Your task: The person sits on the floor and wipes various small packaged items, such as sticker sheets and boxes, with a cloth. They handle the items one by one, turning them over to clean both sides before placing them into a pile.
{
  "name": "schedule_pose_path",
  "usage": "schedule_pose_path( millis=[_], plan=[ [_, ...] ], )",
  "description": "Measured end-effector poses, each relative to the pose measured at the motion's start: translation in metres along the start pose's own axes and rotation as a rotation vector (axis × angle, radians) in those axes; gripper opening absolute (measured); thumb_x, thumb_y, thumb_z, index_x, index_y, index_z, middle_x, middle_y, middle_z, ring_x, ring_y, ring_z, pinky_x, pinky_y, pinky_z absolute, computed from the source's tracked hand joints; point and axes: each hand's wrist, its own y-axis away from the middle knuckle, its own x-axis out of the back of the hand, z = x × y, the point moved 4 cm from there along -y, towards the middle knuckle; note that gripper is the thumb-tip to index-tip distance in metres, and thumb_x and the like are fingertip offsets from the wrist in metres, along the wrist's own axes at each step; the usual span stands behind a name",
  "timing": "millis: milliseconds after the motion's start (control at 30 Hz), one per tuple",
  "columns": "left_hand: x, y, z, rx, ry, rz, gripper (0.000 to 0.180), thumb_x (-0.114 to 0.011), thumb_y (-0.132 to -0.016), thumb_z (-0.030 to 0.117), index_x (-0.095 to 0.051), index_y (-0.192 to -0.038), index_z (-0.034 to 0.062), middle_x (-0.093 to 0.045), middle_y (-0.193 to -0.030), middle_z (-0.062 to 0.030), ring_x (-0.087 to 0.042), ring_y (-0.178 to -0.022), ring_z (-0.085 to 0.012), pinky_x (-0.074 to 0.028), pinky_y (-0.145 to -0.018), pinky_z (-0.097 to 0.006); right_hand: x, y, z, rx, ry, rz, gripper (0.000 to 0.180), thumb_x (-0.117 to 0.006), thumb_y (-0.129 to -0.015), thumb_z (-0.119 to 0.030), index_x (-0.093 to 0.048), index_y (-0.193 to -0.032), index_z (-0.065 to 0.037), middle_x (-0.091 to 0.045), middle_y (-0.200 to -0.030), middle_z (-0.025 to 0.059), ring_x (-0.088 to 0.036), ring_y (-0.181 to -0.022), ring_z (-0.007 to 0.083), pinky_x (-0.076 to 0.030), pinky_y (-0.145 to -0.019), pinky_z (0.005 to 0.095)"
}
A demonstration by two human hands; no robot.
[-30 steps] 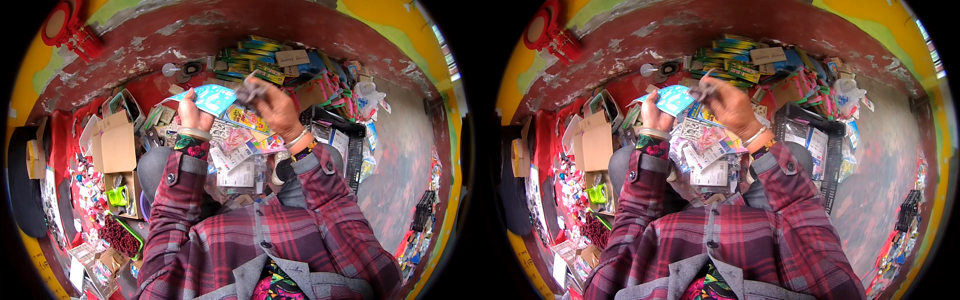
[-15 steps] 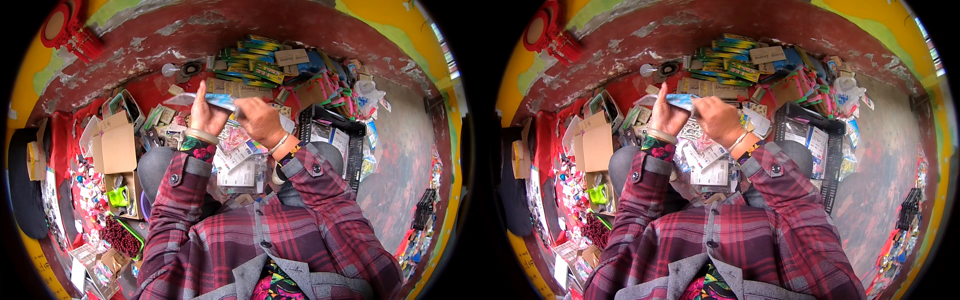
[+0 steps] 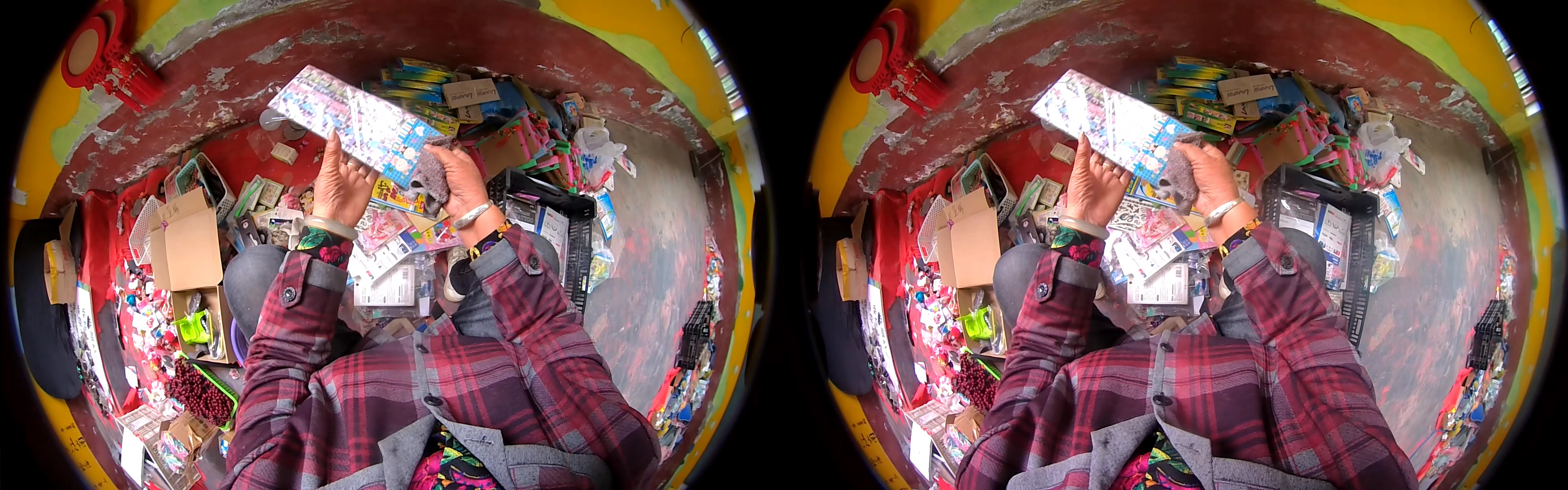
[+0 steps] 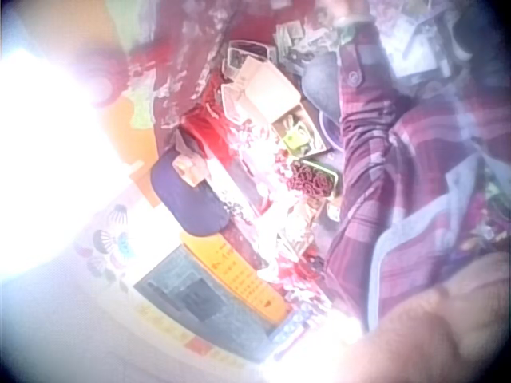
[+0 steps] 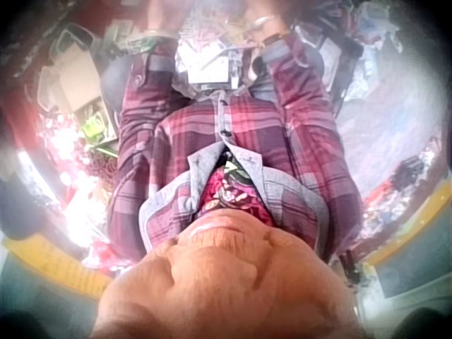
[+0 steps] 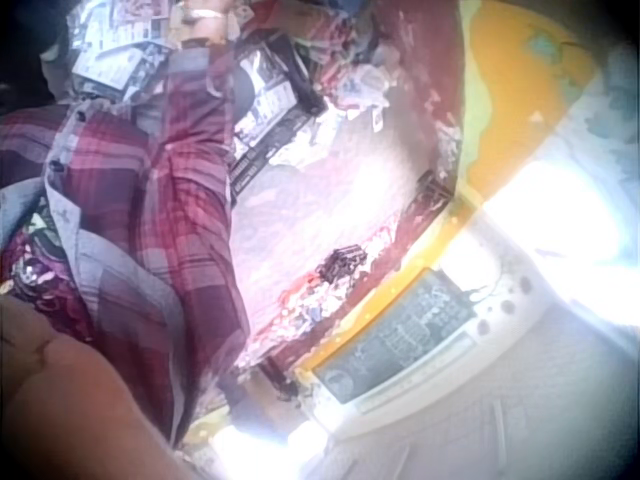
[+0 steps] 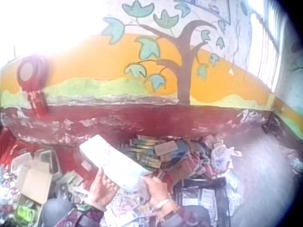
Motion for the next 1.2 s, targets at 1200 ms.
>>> schedule_pose_path(
  millis=[1200],
  plan=[
    [-0.001,0.004,-0.020,-0.086,0.110,-0.084,0.043,-0.056,-0.090,0.025,-0.046,-0.125,0.0023,-0.051,-0.126,-0.0129,-0.045,-0.119,-0.0291,-0.030,-0.105,-0.047,-0.003,0.010,0.032,-0.111,-0.052,0.106,0.016,-0.059,-0.087,-0.013,-0.059,-0.095,0.000,-0.065,-0.083,0.0080,-0.063,-0.069,0.0182,-0.053,-0.062,0.0309]
  ],
)
